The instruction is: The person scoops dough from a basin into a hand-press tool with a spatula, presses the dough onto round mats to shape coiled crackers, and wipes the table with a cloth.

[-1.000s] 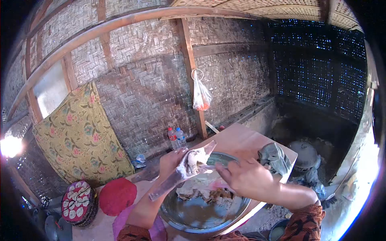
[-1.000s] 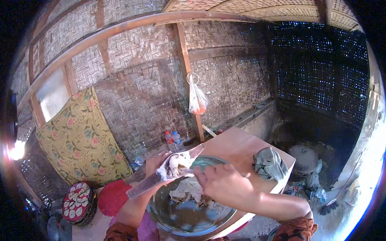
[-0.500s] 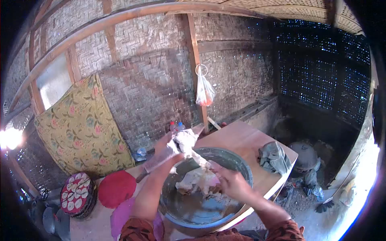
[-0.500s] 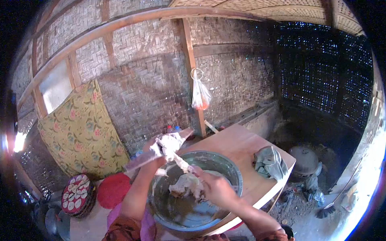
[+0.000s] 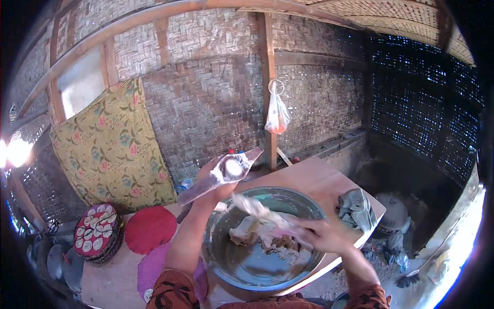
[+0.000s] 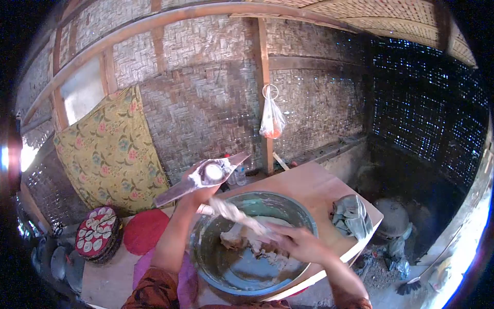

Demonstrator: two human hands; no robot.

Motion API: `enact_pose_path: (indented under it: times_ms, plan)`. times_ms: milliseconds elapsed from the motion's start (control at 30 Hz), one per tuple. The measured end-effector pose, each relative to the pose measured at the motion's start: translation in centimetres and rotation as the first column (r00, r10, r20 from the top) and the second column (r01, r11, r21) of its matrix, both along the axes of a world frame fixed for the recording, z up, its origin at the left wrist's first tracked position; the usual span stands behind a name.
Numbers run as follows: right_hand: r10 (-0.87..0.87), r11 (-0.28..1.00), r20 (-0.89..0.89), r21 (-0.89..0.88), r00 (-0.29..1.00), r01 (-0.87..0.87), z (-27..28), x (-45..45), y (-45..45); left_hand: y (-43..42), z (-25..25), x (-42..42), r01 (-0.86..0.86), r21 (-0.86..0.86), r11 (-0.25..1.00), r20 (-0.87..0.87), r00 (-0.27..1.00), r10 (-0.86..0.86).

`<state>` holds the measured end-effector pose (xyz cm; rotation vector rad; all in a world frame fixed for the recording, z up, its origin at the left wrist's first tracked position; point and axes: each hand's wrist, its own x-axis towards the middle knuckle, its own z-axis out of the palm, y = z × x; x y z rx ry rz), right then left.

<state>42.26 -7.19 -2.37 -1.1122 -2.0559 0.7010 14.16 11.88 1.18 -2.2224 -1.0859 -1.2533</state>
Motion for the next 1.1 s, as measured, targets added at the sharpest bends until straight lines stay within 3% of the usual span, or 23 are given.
enact_pose_path:
  times_ms: [67,100,167,200,233,267,333,367,433,467,533,567,633,667,733,767,800,833,933,967,1033,1067,1100]
  plan:
    - [0.013,1.000,0.368,0.011,0.930,-0.019,-0.6,2.7,0.1,-3.3,2.8,-0.7,0.038,-0.078,0.996,0.129,0.991,-0.028]
    - [0.026,0.999,0.371,0.010,0.928,-0.032,-0.6,2.0,0.1,-2.3,2.3,-1.7,0.090,-0.087,0.992,0.149,0.986,-0.076]
    - [-0.009,0.993,0.882,-0.048,0.471,0.109,-1.1,0.1,-0.2,-0.9,1.2,-4.6,0.037,0.118,0.992,0.049,0.998,-0.043]
    - [0.007,0.994,0.883,-0.059,0.469,0.097,-2.2,-0.3,0.0,-0.7,1.2,-5.7,-0.042,0.343,0.938,-0.051,0.997,0.063]
    - [-0.013,0.994,0.930,-0.027,0.368,0.105,-3.9,-0.7,0.5,-2.8,2.6,-6.1,0.063,0.120,0.991,0.284,0.954,-0.095]
    - [-0.036,0.994,0.965,0.008,0.261,0.108,-4.8,-1.1,0.8,-5.3,4.3,-6.4,0.236,-0.054,0.970,0.612,0.776,-0.154]
    - [-0.094,0.995,0.935,0.104,0.342,-0.010,-2.3,-1.4,0.8,-6.5,5.6,-8.2,0.785,0.192,0.589,0.894,0.107,-0.434]
    - [-0.140,0.974,0.889,0.204,0.437,-0.102,-0.9,-1.6,0.8,-7.0,6.1,-8.4,0.842,0.342,0.417,0.879,-0.129,-0.460]
    - [0.014,0.919,0.477,0.340,0.879,-0.200,0.8,-4.0,1.3,-8.8,6.2,-8.0,0.878,0.441,0.184,0.859,-0.354,-0.370]
    - [0.187,0.961,0.166,0.173,0.968,-0.216,0.1,-5.9,1.3,-9.2,5.6,-7.9,0.862,0.503,0.060,0.836,-0.468,-0.287]
    - [0.289,0.956,-0.183,0.013,0.940,-0.291,-0.8,-9.1,0.7,-10.0,3.9,-7.1,0.833,0.553,0.040,0.826,-0.540,-0.163]
    - [0.356,0.554,-0.660,-0.421,0.662,-0.718,-0.7,-10.2,0.1,-10.1,2.9,-6.9,0.802,0.597,-0.018,0.801,-0.597,-0.038]
    - [0.000,-0.151,-0.930,-0.363,0.368,-0.919,-1.3,-11.5,-0.8,-10.3,1.1,-6.6,0.811,0.583,0.046,0.811,-0.584,0.038]
    - [-0.185,-0.218,-0.921,-0.301,0.343,-0.928,-2.3,-11.9,-1.4,-10.7,0.4,-6.6,0.820,0.560,0.117,0.817,-0.570,0.083]
    - [-0.353,-0.279,-0.873,-0.245,0.337,-0.928,-2.2,-12.2,-1.7,-9.8,-2.9,-9.1,0.885,0.335,0.323,0.930,-0.365,0.034]
    - [-0.355,-0.114,-0.871,-0.321,0.340,-0.940,-1.4,-11.7,-1.9,-9.1,-5.2,-10.0,0.831,0.172,0.529,0.983,-0.179,-0.039]
    - [-0.360,0.058,-0.870,-0.382,0.338,-0.922,-0.9,-11.3,-2.1,-8.9,-8.3,-11.4,0.824,0.185,0.535,0.981,-0.188,-0.048]
    - [-0.275,0.331,-0.841,-0.538,0.466,-0.776,-0.4,-11.3,-2.0,-8.8,-11.5,-13.0,0.763,0.060,0.644,0.992,0.028,-0.125]
    - [-0.156,0.750,-0.741,-0.519,0.653,-0.410,-1.1,-12.1,-0.7,-11.9,-11.8,-13.2,0.849,0.002,0.528,0.913,0.214,-0.347]
    - [-0.168,0.750,-0.735,-0.527,0.657,-0.399,-1.1,-12.9,-0.6,-13.1,-11.3,-12.8,0.862,-0.054,0.504,0.905,0.255,-0.340]
    - [-0.182,0.917,-0.619,-0.387,0.764,-0.095,-1.2,-15.0,-0.6,-15.8,-9.7,-12.6,0.861,-0.202,0.467,0.891,0.359,-0.278]
    - [-0.192,0.913,-0.613,-0.399,0.767,-0.090,-1.4,-15.8,-0.4,-16.9,-8.8,-12.7,0.846,-0.283,0.452,0.871,0.424,-0.248]
    - [-0.090,0.985,-0.526,-0.175,0.846,-0.004,-1.6,-16.7,-0.2,-17.8,-7.9,-13.3,0.826,-0.356,0.438,0.846,0.484,-0.224]
